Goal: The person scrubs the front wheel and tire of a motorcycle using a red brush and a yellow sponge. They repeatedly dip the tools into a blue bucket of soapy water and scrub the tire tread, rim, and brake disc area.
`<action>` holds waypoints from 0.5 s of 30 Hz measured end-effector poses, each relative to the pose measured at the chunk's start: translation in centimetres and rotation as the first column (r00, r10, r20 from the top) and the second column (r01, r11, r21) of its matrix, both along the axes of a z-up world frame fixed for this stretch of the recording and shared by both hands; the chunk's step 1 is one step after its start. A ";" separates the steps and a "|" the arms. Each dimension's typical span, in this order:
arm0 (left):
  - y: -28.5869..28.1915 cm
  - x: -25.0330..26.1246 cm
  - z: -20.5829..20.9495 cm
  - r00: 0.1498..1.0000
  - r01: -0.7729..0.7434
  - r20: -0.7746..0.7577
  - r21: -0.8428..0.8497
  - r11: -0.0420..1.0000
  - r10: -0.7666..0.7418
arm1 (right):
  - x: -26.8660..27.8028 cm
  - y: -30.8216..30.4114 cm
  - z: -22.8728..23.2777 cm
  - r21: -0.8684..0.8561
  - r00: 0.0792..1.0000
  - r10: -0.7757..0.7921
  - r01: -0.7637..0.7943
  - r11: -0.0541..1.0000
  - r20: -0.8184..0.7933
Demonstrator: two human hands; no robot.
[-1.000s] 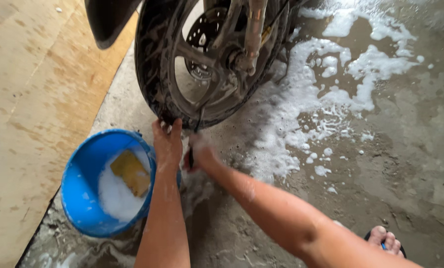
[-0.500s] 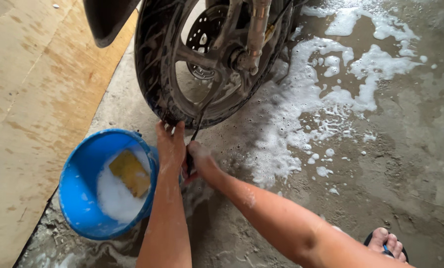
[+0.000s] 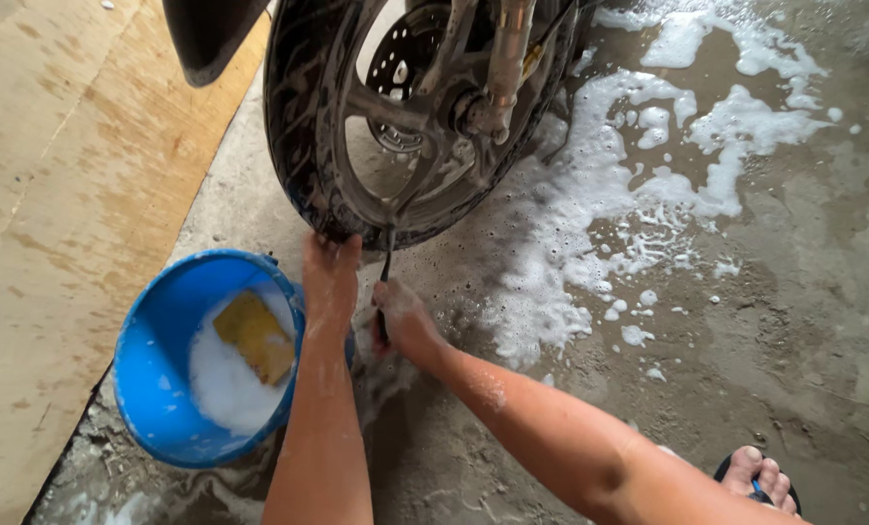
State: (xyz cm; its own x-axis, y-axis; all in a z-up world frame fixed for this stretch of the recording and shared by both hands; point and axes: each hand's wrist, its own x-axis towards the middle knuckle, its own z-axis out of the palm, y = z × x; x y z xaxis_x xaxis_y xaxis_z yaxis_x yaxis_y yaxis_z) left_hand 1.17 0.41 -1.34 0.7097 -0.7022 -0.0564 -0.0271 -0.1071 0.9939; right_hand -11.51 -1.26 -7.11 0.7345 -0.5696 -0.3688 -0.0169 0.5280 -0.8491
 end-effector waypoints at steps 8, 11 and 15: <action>-0.5 -0.9 2.2 0.954 -0.154 0.265 0.022 0.988 0.142 | 1.8 -6.6 4.6 -0.286 0.957 -0.038 -0.048 0.957 -0.288; -0.9 -0.8 1.6 0.962 -0.168 0.219 -0.002 0.986 0.164 | 1.0 -6.1 3.6 -0.335 0.950 -0.007 -0.103 0.937 -0.311; -0.8 -0.3 -0.1 0.979 -0.087 0.163 -0.187 0.979 0.118 | -0.2 -2.9 -3.3 -0.831 0.983 -0.142 -0.017 0.556 -0.115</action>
